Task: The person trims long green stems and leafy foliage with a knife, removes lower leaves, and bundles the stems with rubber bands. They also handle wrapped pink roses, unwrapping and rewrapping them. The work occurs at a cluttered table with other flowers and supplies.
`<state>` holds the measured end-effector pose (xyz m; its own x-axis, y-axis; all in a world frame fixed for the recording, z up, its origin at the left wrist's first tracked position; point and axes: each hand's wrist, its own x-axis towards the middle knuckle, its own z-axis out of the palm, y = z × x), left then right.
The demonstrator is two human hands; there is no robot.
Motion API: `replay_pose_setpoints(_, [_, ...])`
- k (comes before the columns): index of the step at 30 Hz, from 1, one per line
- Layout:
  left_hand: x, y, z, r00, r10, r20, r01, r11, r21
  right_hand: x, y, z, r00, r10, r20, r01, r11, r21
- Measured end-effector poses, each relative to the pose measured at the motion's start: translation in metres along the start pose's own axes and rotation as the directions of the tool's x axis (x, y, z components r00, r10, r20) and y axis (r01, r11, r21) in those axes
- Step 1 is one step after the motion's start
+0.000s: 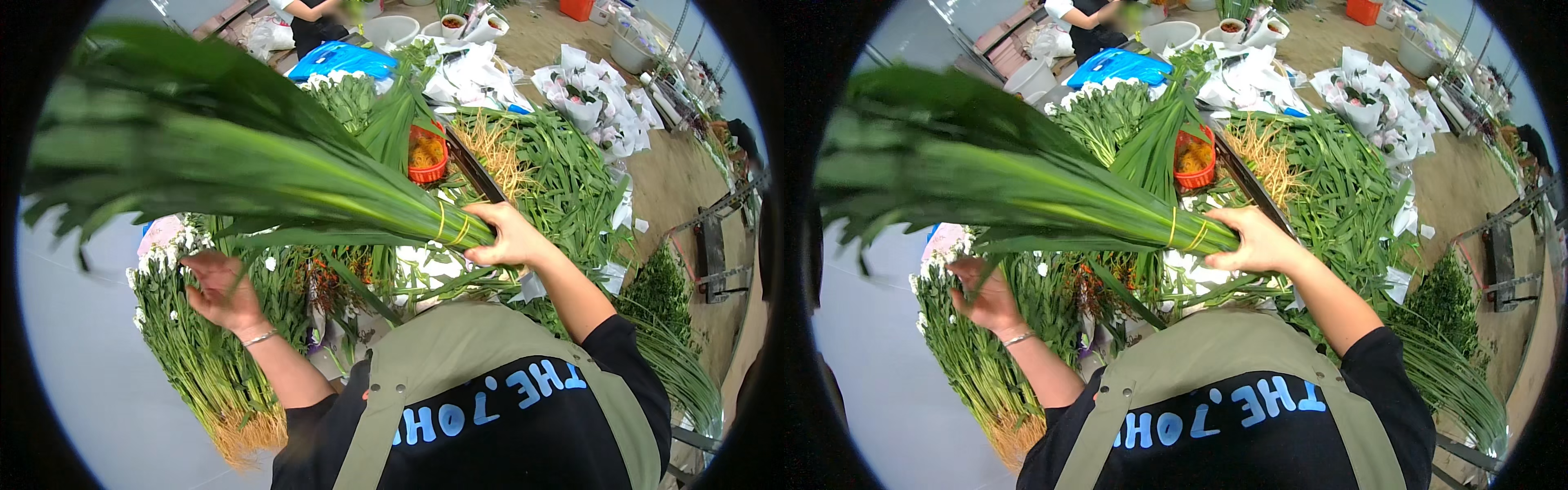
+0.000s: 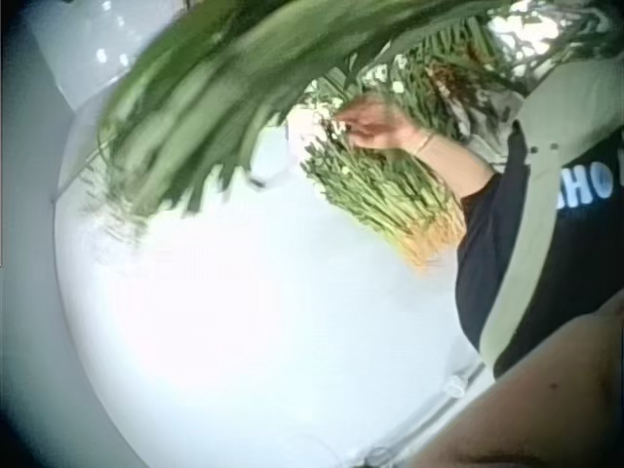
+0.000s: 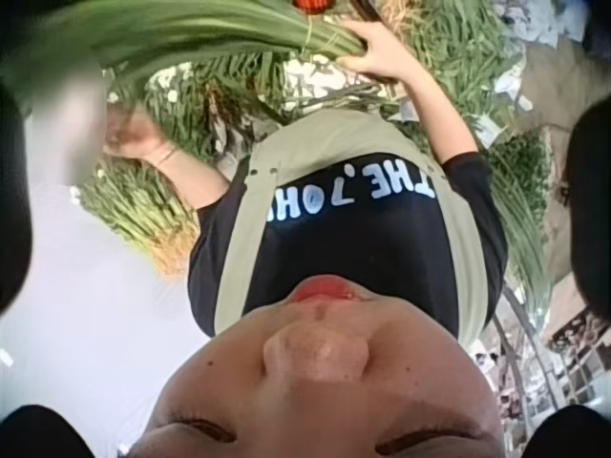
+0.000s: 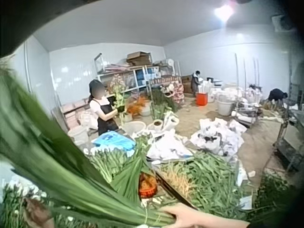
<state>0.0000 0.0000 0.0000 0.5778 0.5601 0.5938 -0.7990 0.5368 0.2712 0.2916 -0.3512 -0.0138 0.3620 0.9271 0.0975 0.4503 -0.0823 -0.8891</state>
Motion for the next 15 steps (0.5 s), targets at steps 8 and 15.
replay_pose_setpoints(8, [0.022,-0.112,0.018,0.931,-0.341,-0.129,0.352,0.749,0.561,-0.003,0.032,0.027,0.989,-0.061,0.134,-0.025,0.827,0.562])
replay_pose_setpoints(15, [0.069,-0.205,0.046,0.868,-0.474,0.146,0.409,0.851,0.328,0.011,0.046,0.057,0.931,-0.087,0.353,-0.266,0.498,0.825])
